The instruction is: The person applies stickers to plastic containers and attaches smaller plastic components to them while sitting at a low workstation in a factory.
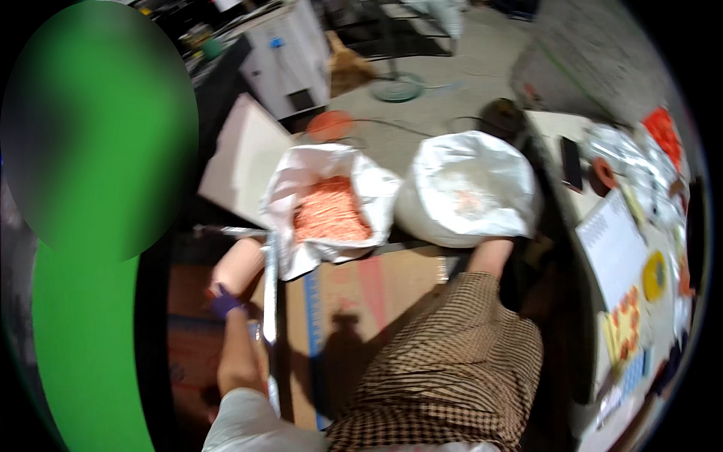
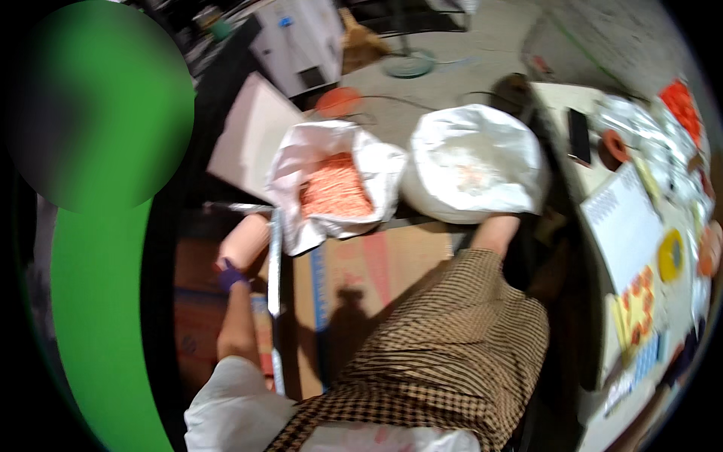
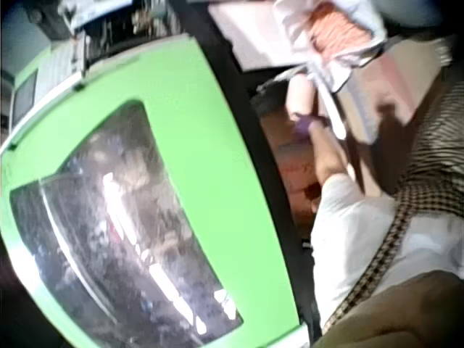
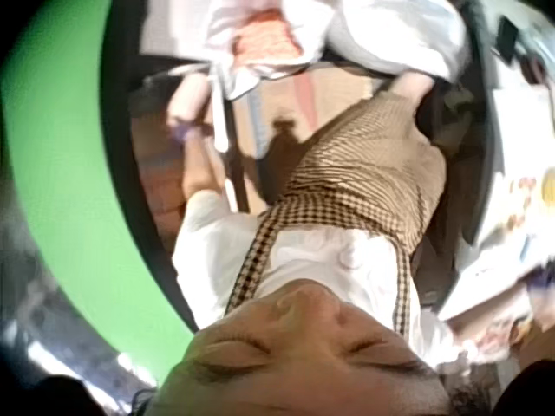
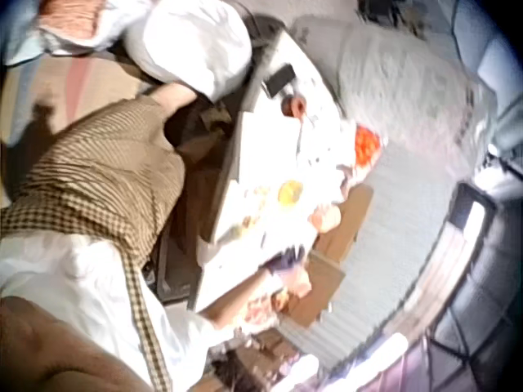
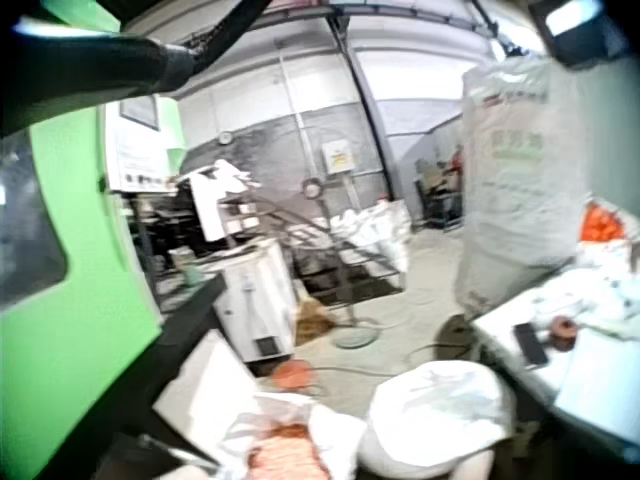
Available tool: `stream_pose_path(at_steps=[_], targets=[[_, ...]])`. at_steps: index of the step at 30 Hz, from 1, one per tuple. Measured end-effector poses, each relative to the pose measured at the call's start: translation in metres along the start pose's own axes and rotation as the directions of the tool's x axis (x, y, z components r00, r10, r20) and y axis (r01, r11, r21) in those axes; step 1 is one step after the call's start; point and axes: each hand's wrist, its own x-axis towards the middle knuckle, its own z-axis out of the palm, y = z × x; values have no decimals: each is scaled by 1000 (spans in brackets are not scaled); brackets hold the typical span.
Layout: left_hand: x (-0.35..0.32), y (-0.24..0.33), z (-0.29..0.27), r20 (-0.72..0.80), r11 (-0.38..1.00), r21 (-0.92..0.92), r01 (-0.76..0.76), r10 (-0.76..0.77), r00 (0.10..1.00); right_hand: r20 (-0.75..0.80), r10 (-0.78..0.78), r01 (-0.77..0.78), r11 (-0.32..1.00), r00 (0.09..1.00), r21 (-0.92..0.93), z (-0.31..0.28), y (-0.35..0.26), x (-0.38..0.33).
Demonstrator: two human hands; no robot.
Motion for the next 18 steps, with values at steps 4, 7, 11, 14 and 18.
stream_pose_path(at_steps=[4, 7, 11, 14, 18], targets=[[-3, 57, -71, 394, 640, -314, -701, 760, 517, 97, -454, 372, 819, 886, 437, 110, -266, -47], [-96, 125, -53, 473, -142, -289, -947, 839, -270, 268, -361, 289, 918, 893, 272, 128, -403, -125], [-296, 151, -73, 734, 490, -644, -587, 612, -294, 404, -804, 413, 578, 437, 703, 193, -507, -205], [-384, 123, -65, 388, 133, -859, -495, 799, -459, 253, -868, 417, 437, 427, 797, 231, -541, -268], [-431, 120, -54, 305, 51, -859, -509, 849, -431, 469, -723, 229, 638, 507, 735, 258, -553, -287]])
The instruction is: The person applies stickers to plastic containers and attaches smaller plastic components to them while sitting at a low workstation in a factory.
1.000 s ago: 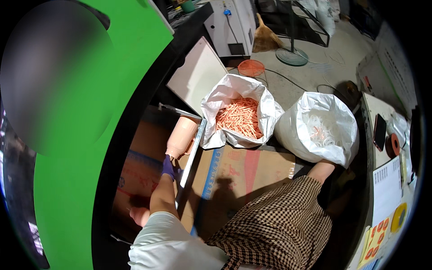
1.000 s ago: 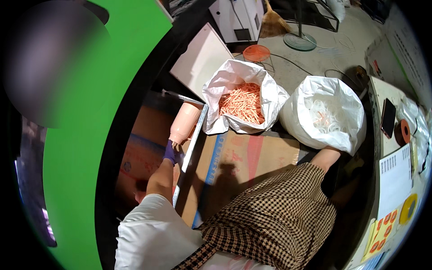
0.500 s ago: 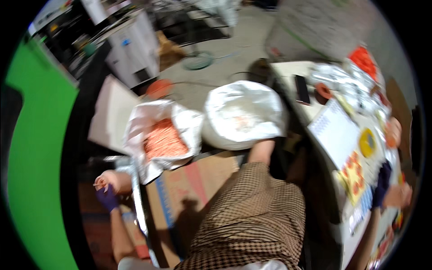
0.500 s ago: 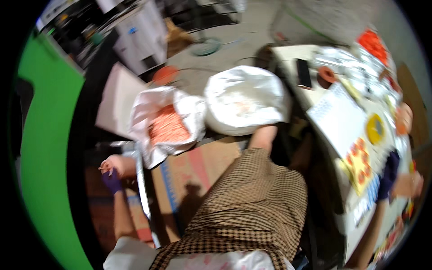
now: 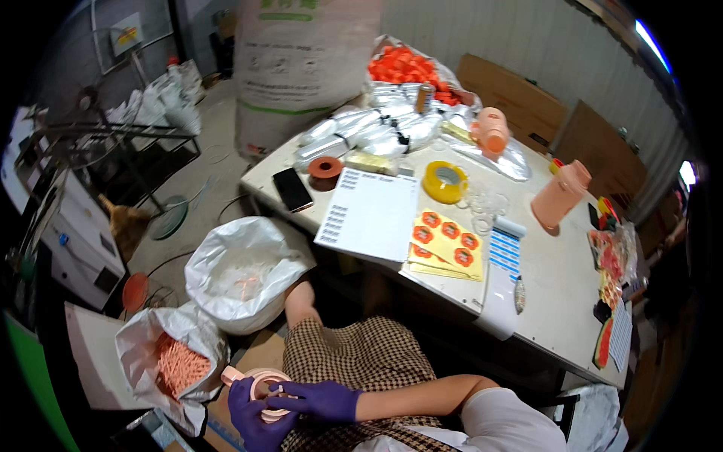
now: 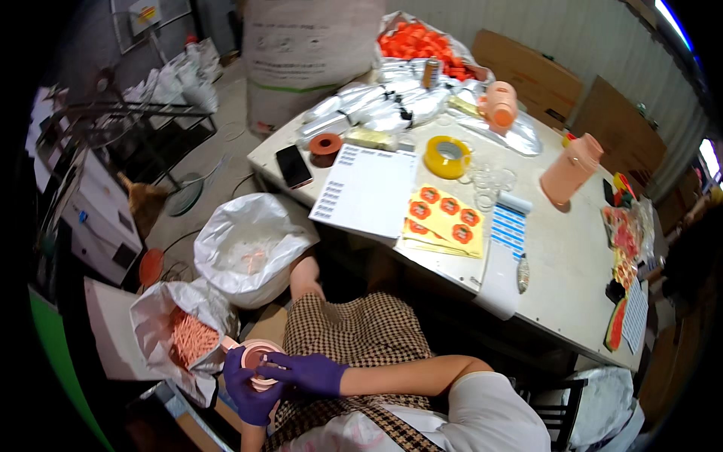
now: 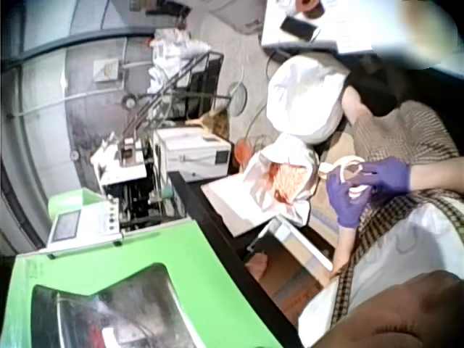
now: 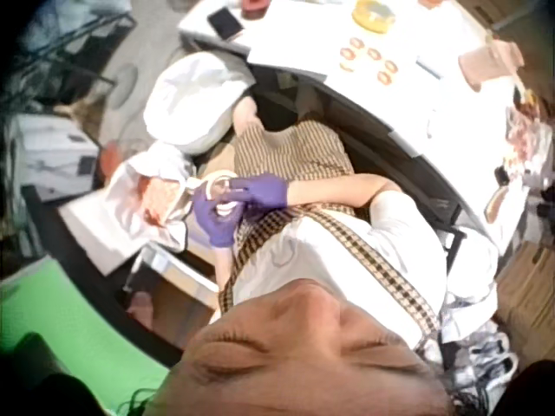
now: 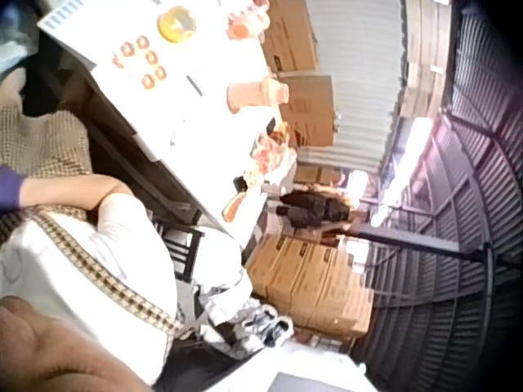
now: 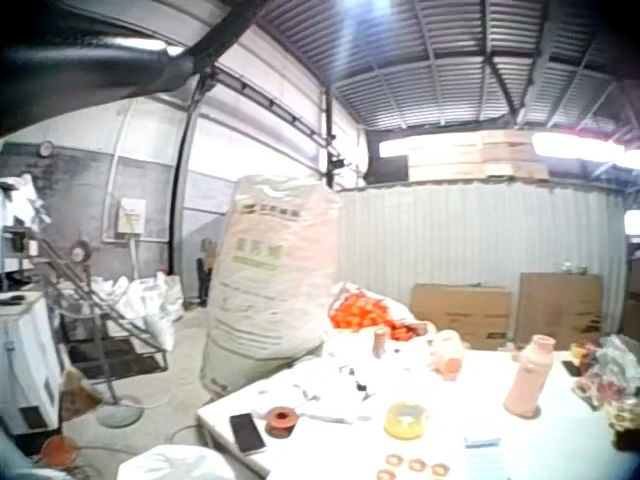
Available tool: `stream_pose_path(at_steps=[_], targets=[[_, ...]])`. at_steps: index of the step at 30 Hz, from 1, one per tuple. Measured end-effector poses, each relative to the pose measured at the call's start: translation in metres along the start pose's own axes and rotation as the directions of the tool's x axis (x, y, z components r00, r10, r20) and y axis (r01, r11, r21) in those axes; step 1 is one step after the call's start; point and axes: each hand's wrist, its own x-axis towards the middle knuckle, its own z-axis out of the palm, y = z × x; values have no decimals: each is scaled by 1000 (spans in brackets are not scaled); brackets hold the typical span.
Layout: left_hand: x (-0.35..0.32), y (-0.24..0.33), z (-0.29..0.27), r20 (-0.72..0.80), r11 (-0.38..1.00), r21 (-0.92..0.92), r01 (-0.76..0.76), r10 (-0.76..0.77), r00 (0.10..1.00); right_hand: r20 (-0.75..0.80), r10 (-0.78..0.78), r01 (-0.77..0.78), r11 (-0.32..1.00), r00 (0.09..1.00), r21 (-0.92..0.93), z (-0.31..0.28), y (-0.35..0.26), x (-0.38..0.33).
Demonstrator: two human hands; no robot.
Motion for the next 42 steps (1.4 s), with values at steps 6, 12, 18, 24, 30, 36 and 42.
stream_pose_path(at_steps=[6, 12, 18, 24, 30, 36, 42], targets=[[-5, -8, 36, 237, 1000, 20, 4, -9, 971, 146, 208, -189, 972, 967, -137, 16, 51, -5], [-13, -17, 18, 178, 959, 270, -88, 40, 983, 225, 14, -24, 999, 974, 44, -7, 37, 28], [24, -100, -99, -275, 840, 500, 210, -76, 959, 3, -276, 272, 950, 961, 155, 18, -11, 138], [29, -120, -147, -396, 886, 423, 192, -9, 918, -260, -328, 299, 943, 908, -147, -40, 28, 38], [-9, -108, -97, -52, 907, 413, -83, 114, 992, -620, 5, -377, 798, 785, -470, -202, 65, -108], [-16, -37, 8, 190, 993, 70, 98, -110, 976, -842, 165, -852, 215, 514, -477, -355, 131, -238], [-14, -56, 23, 384, 971, 138, -195, 129, 914, -818, 456, -856, -199, 350, -477, -385, 228, -276]])
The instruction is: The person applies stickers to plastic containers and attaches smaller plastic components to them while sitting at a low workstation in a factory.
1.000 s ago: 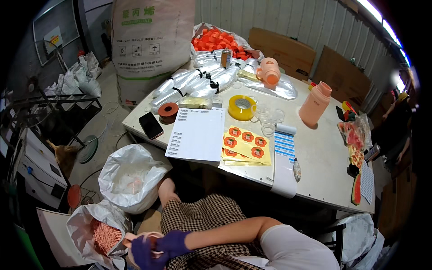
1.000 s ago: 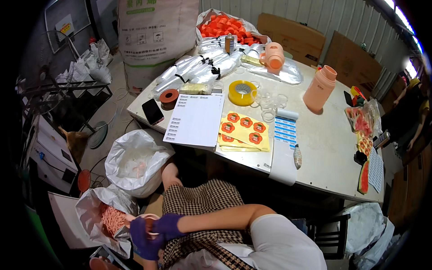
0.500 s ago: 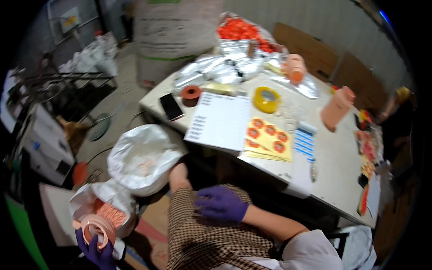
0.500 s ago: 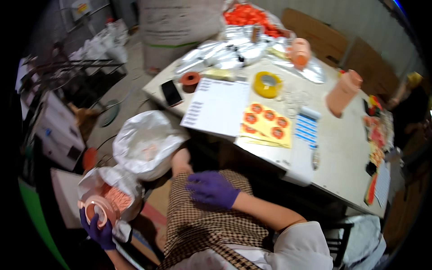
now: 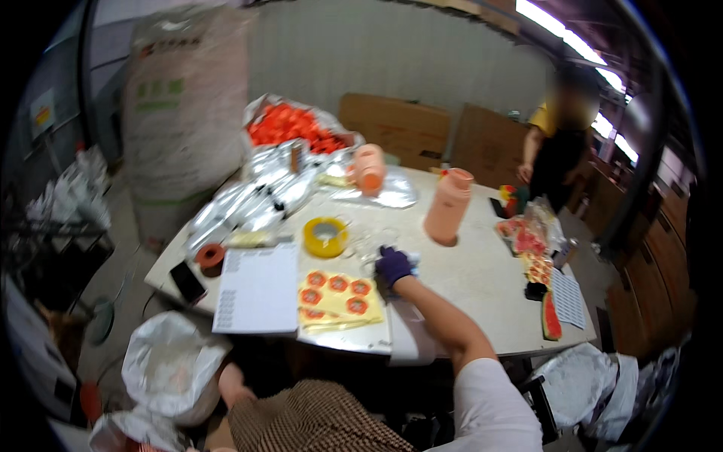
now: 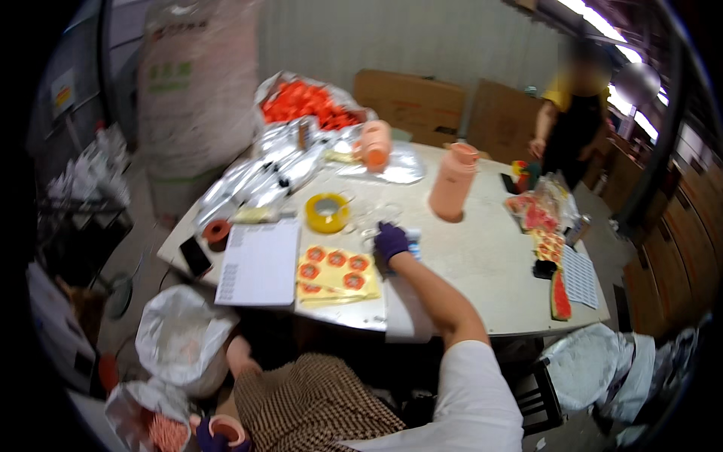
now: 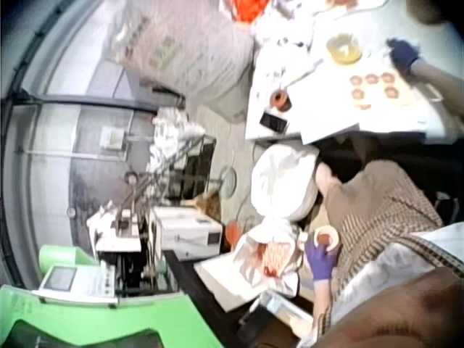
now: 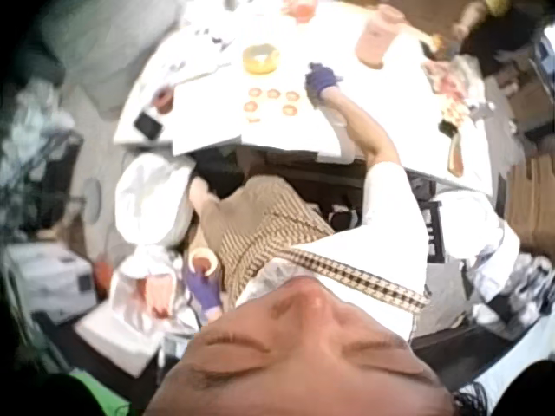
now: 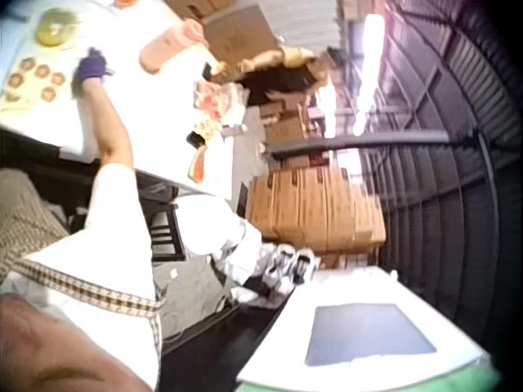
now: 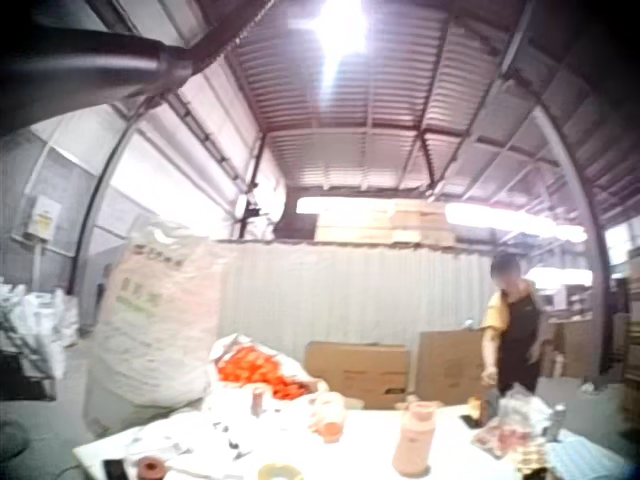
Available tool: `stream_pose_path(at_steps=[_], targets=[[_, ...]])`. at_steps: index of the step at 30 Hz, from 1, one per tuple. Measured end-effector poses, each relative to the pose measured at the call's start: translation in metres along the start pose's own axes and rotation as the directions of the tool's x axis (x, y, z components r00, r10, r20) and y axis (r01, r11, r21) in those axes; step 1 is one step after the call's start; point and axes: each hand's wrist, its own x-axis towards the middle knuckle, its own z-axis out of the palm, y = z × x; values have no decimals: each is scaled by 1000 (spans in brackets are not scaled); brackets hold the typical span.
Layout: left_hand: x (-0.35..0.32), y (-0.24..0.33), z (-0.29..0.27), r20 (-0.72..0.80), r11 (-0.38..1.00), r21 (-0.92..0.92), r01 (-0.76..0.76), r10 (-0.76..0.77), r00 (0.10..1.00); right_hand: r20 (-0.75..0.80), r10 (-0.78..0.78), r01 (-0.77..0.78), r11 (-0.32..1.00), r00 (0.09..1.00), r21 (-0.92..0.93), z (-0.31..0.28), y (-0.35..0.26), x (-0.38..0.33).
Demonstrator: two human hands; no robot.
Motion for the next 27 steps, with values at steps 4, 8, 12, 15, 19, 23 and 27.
stream_pose_path(at_steps=[4, 8, 12, 15, 19, 23, 27], targets=[[22, 1, -20, 85, 963, -208, 171, -156, 984, -195, -139, 183, 956, 971, 229, -12, -23, 2], [56, 52, -45, -49, 1000, -31, -2, 0, 999, -3, -137, 135, 973, 991, 188, -49, -39, -24], [74, 66, -46, -115, 992, -55, -115, 109, 987, -220, -76, 135, 954, 973, 269, -45, -27, -25], [79, 67, -51, -157, 988, -43, -145, 137, 978, -173, -21, 74, 949, 985, 307, -64, -44, -26], [78, 67, -50, -170, 981, -25, -194, 187, 968, 167, 30, -58, 985, 985, 160, -72, -53, -25], [85, 74, -46, -104, 977, -40, -210, 205, 973, 229, 3, -72, 954, 973, 291, -36, -27, -18], [84, 79, -47, -126, 979, -28, -202, 197, 972, 225, -32, -69, 903, 974, 424, -26, -23, -6]])
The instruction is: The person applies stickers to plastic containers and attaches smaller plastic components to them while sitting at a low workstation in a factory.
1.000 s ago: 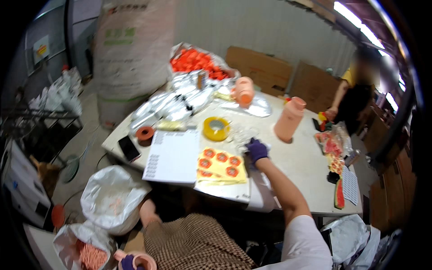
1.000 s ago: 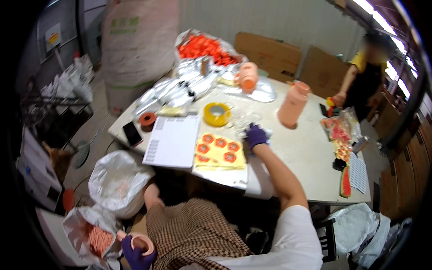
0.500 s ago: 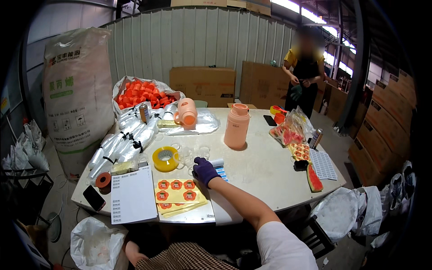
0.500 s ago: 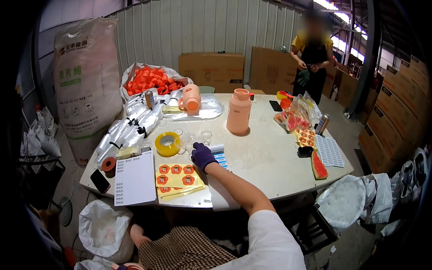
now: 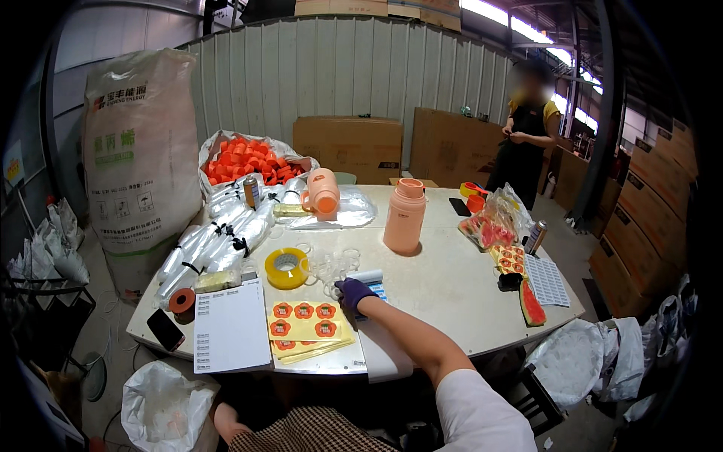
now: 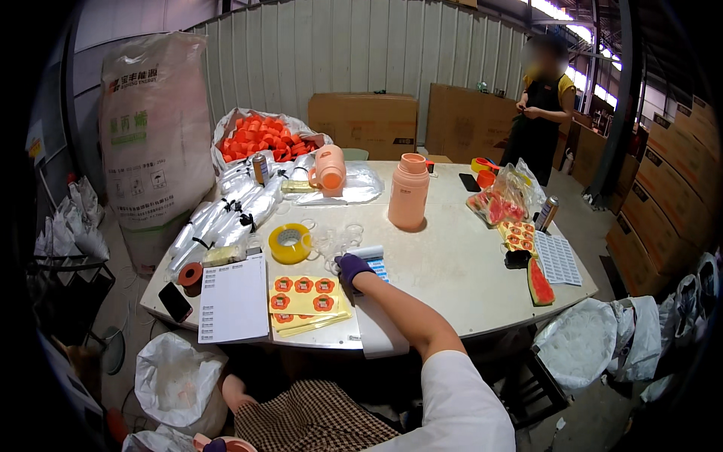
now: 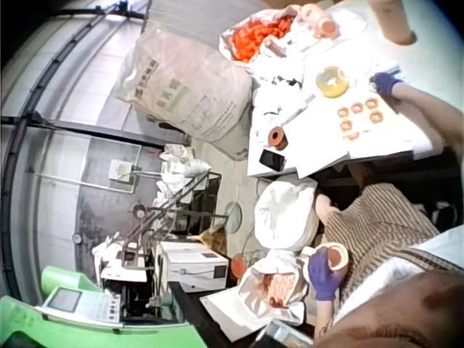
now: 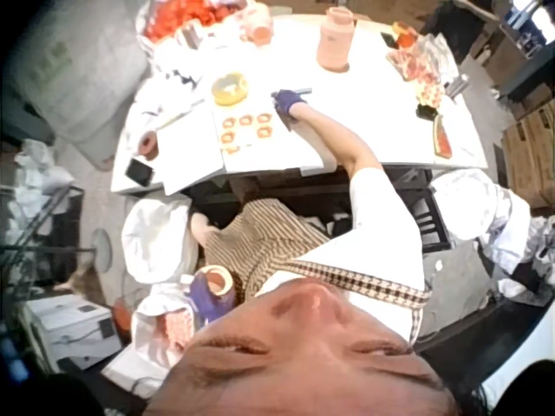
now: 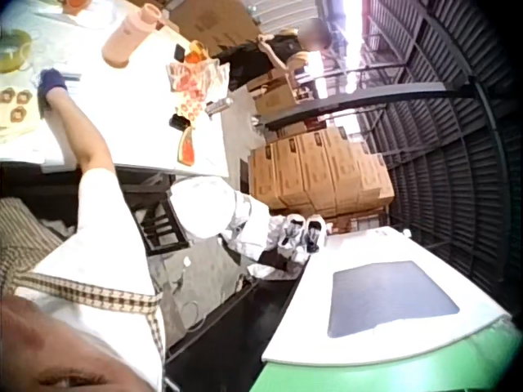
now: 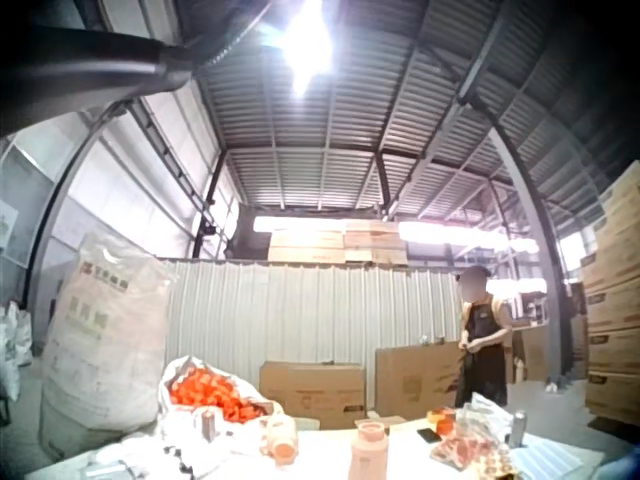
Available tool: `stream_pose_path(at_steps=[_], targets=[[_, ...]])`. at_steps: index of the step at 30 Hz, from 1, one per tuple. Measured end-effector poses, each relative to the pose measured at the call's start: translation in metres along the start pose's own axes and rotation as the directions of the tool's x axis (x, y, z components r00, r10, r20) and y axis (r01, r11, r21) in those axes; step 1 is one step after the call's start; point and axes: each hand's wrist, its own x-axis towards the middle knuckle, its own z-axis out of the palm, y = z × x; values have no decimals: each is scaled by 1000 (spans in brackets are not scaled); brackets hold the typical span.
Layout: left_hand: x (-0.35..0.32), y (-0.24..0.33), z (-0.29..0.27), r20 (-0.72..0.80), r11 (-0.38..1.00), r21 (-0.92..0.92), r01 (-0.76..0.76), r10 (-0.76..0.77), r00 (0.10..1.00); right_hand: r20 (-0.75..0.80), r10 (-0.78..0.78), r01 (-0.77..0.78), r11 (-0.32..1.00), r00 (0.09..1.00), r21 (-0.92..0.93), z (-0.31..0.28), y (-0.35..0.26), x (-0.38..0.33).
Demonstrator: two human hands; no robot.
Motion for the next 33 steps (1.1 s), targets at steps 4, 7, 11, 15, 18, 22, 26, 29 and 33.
stream_pose_path(at_steps=[4, 7, 11, 15, 18, 22, 26, 29, 33], targets=[[-2, -1, -3, 7, 1000, -25, 12, -12, 1000, -40, 39, -37, 998, 998, 44, 7, 10, -9], [-1, -5, -4, 12, 999, -32, 15, -15, 1000, -190, -140, 114, 983, 972, -141, 6, 7, -15], [1, -4, -3, 11, 998, -60, 15, -14, 1000, -556, -240, 331, 941, 796, 68, -15, -7, -25], [2, -6, -6, -36, 997, -36, 73, -74, 997, -583, -207, 543, 683, 786, 490, -37, -94, -67], [-18, -27, 7, -131, 996, 39, 79, -73, 989, -377, -426, 535, 353, 822, 768, 3, -186, -141], [-14, -25, 7, -122, 988, -51, 143, -149, 981, -272, -812, 457, -8, 517, 890, 35, -305, -254], [-18, -38, 10, 16, 979, -113, 169, -168, 986, -122, -896, 496, 119, 427, 860, 83, -355, -285], [-10, -24, 11, 36, 996, 15, 92, -93, 995, -77, -842, 615, 324, 534, 719, 83, -359, -291], [-11, -14, 24, -15, 991, -76, 108, -109, 994, -132, -734, 560, 376, 666, 738, 69, -355, -304]])
